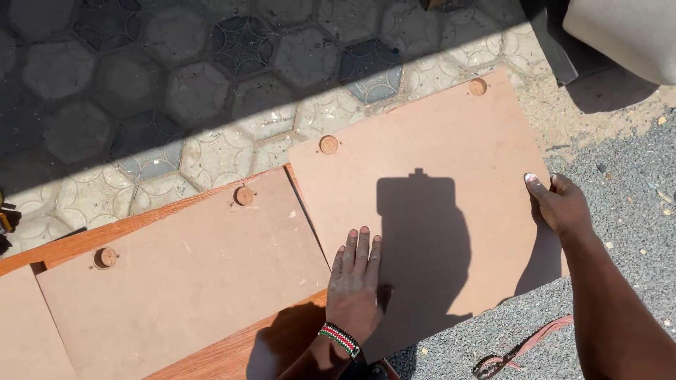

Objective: The person aligns and fits wooden panels together to form a furniture structure. They then use masking tape and a red marker to label specific circular holes on the panels with letters.

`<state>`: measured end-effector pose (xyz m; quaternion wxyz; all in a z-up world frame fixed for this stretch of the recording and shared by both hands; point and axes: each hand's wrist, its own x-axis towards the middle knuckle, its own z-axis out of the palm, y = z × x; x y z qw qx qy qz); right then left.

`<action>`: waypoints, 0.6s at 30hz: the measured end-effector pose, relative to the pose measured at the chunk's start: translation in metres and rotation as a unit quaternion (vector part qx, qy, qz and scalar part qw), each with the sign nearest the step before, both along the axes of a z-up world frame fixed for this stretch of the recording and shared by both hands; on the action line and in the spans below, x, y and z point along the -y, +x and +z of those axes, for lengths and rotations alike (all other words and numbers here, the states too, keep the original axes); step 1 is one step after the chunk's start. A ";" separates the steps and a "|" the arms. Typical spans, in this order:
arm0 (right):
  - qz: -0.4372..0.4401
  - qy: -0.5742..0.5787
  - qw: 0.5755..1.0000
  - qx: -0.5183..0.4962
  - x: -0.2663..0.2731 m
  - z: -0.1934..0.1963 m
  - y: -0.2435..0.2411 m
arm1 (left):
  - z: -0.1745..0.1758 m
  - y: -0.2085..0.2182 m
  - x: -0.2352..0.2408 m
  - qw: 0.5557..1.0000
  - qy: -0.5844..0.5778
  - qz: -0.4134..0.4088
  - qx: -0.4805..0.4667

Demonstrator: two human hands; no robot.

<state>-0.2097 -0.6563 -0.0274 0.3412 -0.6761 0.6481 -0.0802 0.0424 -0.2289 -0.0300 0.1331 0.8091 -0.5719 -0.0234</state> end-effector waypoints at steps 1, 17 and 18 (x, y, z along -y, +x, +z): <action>0.007 0.022 0.999 0.026 -0.003 -0.002 0.009 | 0.004 -0.003 -0.004 0.999 -0.009 0.022 -0.029; 0.316 0.021 0.927 -0.201 -0.219 0.073 0.158 | 0.031 0.033 0.142 0.877 0.223 0.235 -0.356; 0.342 0.006 0.916 -0.211 -0.212 0.079 0.153 | 0.042 0.034 0.164 0.868 0.208 0.261 -0.369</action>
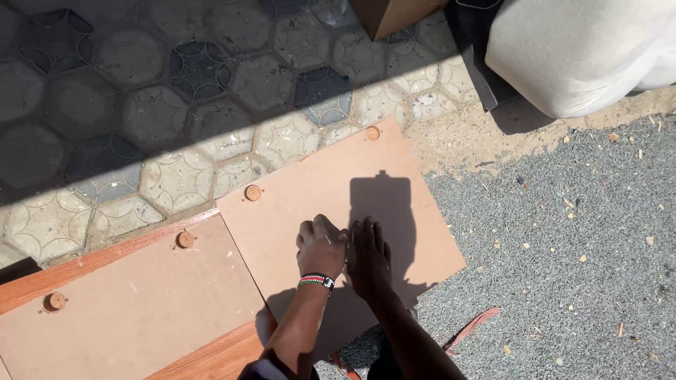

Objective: The person aligns and fits wooden panels together to form a furniture structure. They then use masking tape and a red marker to label specific circular holes on the panels with letters.

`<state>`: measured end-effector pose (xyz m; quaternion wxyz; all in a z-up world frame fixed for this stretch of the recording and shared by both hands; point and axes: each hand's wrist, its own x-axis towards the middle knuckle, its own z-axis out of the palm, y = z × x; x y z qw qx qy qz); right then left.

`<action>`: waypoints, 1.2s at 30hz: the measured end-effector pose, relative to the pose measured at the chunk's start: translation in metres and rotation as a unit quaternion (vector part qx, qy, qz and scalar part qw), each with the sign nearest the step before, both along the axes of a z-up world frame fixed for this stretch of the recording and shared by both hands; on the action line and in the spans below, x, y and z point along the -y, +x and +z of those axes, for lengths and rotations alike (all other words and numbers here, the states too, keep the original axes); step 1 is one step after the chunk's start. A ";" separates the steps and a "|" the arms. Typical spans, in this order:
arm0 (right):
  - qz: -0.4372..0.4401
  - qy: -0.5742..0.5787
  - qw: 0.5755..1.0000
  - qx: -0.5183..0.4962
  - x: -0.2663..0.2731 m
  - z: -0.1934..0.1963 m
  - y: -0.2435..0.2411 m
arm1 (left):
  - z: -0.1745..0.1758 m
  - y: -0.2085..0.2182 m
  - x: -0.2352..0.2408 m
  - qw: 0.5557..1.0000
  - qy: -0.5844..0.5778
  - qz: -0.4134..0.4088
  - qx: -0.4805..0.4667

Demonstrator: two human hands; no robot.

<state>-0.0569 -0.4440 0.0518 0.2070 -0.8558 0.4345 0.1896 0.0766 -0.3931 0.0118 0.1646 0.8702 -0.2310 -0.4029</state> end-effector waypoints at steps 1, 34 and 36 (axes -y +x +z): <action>0.031 -0.012 0.999 -0.006 0.009 0.004 -0.006 | 0.010 0.000 0.024 0.999 -0.006 0.034 -0.005; 0.476 0.259 0.834 0.105 0.338 -0.115 0.313 | 0.086 0.062 0.278 0.896 0.186 0.402 -0.034; 0.483 0.260 0.832 0.079 0.342 -0.122 0.323 | 0.090 0.070 0.287 0.885 0.186 0.423 -0.064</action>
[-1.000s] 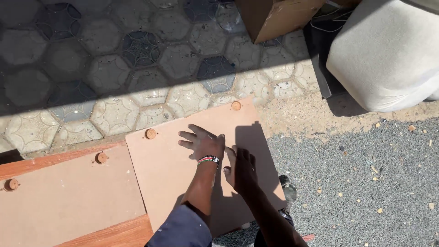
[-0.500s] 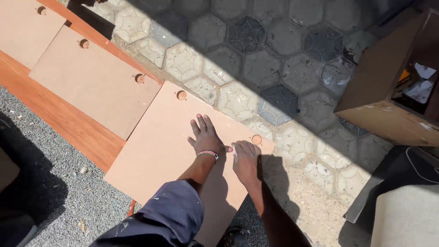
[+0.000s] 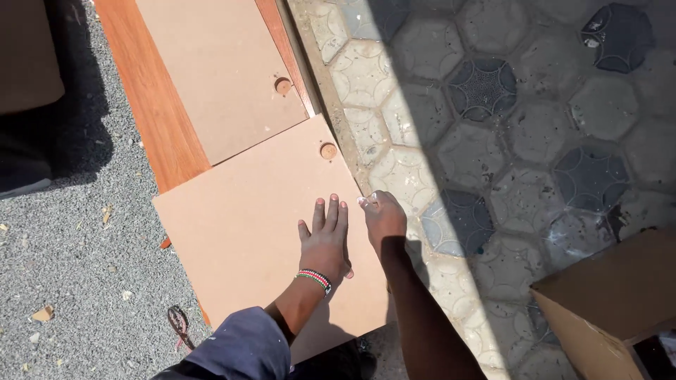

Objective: The person aligns and fits wooden panels together to form a furniture structure. They then use masking tape and a red marker to label specific circular holes on the panels with letters.

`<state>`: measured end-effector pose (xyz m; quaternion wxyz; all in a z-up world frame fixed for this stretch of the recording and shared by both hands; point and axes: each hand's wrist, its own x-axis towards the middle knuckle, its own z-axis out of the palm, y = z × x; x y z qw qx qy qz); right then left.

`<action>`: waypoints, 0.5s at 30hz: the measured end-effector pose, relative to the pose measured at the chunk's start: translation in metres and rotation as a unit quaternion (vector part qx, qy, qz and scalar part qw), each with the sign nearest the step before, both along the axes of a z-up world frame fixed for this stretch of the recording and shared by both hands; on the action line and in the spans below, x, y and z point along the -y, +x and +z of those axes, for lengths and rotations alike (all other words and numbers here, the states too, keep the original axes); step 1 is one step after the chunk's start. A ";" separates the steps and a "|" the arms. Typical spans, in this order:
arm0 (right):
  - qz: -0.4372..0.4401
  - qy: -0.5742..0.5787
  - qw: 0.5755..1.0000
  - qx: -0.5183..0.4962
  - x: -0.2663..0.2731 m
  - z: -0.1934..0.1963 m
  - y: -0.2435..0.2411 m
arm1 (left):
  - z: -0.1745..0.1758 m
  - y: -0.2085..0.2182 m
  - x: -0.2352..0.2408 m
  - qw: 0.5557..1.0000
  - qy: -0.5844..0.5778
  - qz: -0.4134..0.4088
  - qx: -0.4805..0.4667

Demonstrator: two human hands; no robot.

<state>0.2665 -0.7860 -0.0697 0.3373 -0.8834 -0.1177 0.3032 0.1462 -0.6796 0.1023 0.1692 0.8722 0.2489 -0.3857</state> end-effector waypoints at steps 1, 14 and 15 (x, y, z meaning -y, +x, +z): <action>-0.001 -0.015 1.000 -0.009 0.004 -0.002 0.007 | 0.003 0.004 0.006 1.000 -0.012 0.013 -0.013; 0.278 0.087 0.944 -0.152 0.005 0.095 0.159 | -0.105 0.142 0.047 0.897 0.141 0.417 0.034; 0.273 0.029 0.949 -0.156 0.007 0.104 0.183 | -0.120 0.151 0.048 0.879 0.106 0.465 0.016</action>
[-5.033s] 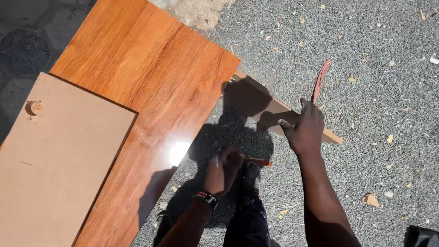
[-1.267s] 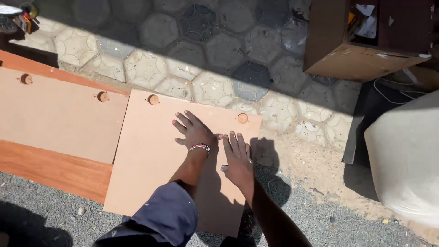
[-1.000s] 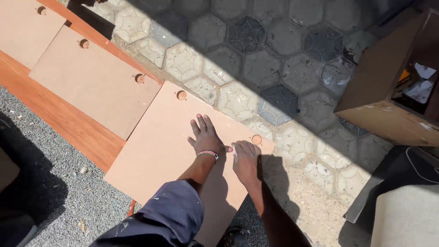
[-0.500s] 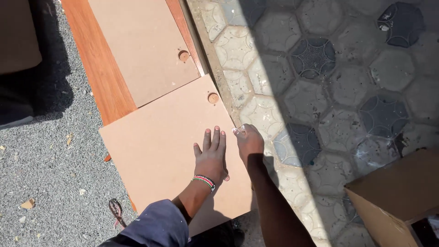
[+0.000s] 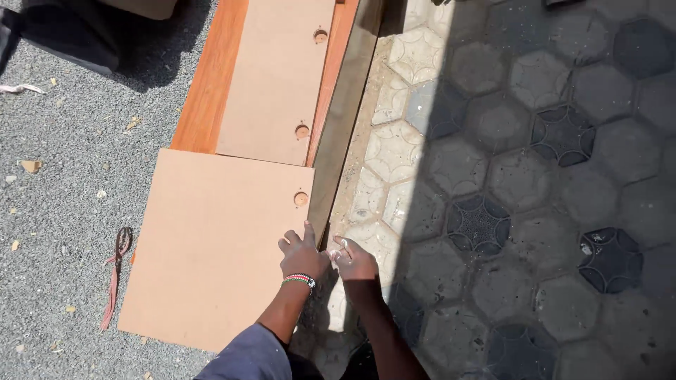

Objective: The person aligns and fits wooden panels together to form a furniture structure. They then use masking tape and a red marker to label specific circular holes on the panels with letters.

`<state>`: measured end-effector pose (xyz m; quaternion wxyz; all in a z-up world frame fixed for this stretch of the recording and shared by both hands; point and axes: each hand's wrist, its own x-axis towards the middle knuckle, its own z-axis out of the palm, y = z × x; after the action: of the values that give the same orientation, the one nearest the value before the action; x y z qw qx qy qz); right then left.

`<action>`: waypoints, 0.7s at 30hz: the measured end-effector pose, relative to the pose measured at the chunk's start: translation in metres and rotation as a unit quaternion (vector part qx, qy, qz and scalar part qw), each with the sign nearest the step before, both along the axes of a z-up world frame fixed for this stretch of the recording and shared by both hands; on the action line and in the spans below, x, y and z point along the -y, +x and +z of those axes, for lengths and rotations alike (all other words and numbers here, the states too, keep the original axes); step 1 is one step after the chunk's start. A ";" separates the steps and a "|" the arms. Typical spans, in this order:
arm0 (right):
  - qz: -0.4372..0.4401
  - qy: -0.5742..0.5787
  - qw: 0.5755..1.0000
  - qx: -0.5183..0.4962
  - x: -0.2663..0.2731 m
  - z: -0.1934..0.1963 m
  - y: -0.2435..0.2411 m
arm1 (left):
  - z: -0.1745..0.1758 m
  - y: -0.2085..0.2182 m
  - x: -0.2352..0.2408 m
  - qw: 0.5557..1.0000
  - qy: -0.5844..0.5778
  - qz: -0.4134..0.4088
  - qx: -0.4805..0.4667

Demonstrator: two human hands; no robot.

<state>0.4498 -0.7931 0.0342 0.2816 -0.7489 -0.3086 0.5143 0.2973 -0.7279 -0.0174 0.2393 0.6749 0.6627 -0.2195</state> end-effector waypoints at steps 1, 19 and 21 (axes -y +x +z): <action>-0.005 -0.046 0.999 0.021 -0.004 0.009 0.020 | -0.015 0.007 -0.008 0.998 -0.027 0.046 0.014; 0.081 0.157 0.984 0.037 -0.424 0.080 0.314 | 0.188 0.322 -0.396 0.778 0.015 0.435 0.453; 0.069 0.121 0.990 0.035 -0.466 0.110 0.367 | 0.206 0.376 -0.443 0.803 -0.003 0.405 0.436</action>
<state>0.8172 -0.3272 0.1438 0.3224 -0.7039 -0.4294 0.4650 0.6732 -0.2853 0.1885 0.5722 0.3689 0.7007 0.2133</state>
